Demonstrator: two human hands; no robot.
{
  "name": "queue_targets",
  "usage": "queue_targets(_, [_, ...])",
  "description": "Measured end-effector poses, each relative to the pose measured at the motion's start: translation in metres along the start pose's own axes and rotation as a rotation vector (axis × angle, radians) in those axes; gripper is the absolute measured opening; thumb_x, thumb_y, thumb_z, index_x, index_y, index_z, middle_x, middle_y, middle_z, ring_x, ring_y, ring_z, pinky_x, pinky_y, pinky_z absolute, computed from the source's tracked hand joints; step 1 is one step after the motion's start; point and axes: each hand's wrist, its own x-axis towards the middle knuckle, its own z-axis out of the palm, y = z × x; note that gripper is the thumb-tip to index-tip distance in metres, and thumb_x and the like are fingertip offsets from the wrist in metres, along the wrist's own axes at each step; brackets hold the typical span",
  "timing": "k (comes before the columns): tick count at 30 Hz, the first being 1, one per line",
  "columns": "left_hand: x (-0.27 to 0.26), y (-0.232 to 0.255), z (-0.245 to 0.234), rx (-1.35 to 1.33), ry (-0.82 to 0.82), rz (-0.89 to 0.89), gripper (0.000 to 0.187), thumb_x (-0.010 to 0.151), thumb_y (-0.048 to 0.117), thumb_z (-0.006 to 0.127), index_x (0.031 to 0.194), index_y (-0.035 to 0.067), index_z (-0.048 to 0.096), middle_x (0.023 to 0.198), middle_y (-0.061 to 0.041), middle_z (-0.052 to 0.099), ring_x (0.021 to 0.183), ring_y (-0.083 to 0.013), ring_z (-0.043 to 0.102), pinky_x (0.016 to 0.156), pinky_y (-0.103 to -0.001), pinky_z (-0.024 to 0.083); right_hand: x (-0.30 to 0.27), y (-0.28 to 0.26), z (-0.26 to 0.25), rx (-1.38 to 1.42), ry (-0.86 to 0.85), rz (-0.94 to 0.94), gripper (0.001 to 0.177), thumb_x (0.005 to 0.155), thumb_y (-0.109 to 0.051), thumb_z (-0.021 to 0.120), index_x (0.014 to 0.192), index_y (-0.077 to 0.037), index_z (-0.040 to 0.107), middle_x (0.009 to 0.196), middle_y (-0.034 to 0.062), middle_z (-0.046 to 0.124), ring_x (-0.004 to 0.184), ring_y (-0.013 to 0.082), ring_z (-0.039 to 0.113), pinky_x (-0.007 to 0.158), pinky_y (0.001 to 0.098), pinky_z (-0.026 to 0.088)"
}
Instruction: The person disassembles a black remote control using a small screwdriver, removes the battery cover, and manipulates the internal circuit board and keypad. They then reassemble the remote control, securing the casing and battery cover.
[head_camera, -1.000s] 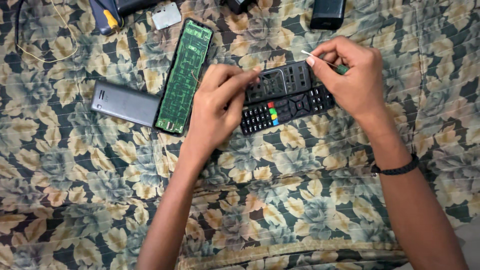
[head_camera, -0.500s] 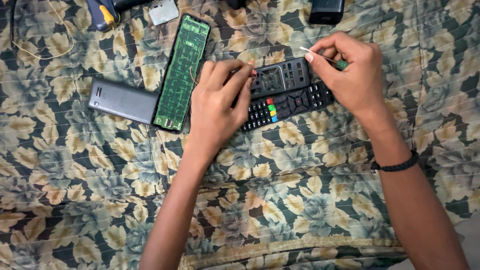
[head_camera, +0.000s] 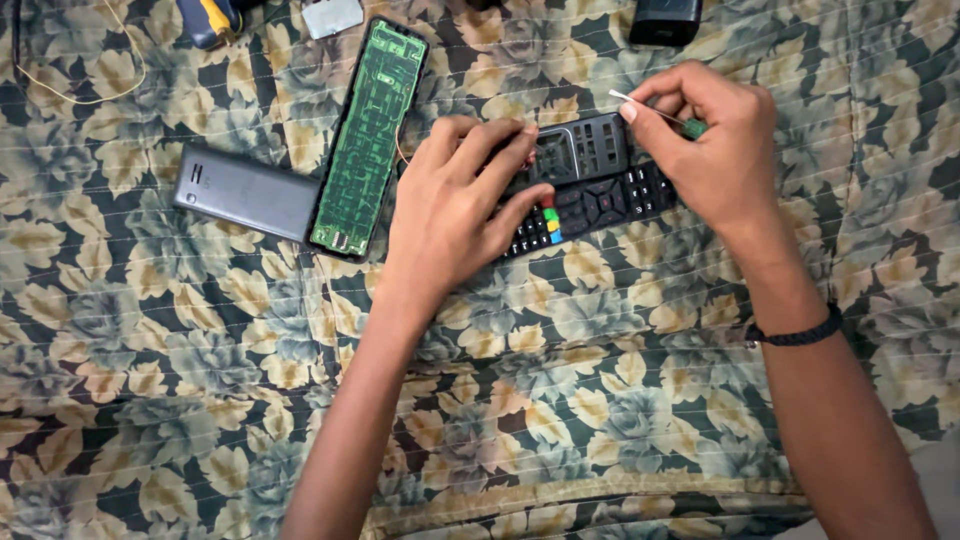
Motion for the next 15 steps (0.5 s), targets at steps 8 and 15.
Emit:
queue_targets(8, [-0.0049, -0.0033, 0.0055, -0.015, 0.056, -0.030, 0.031, 0.094, 0.013, 0.081, 0.120, 0.002, 0.069, 0.122, -0.007, 0.069, 0.111, -0.0282, 0.062, 0.096, -0.038, 0.054, -0.0011, 0.0034, 0.0003, -0.014, -0.003, -0.006, 0.006, 0.105, -0.002, 0.078, 0.105, 0.001, 0.074, 0.080, 0.0042, 0.070, 0.069, 0.0061, 0.062, 0.059, 0.0216, 0.042])
queue_targets(15, [-0.0052, -0.0004, 0.0057, -0.001, 0.085, -0.016, 0.021, 0.095, 0.008, 0.079, 0.114, 0.003, 0.073, 0.121, -0.006, 0.069, 0.109, -0.0273, 0.063, 0.093, -0.037, 0.055, -0.0012, 0.0033, 0.0002, -0.027, 0.001, -0.016, 0.007, 0.107, -0.004, 0.079, 0.104, 0.001, 0.074, 0.081, 0.0043, 0.070, 0.070, 0.0064, 0.063, 0.064, 0.0238, 0.044])
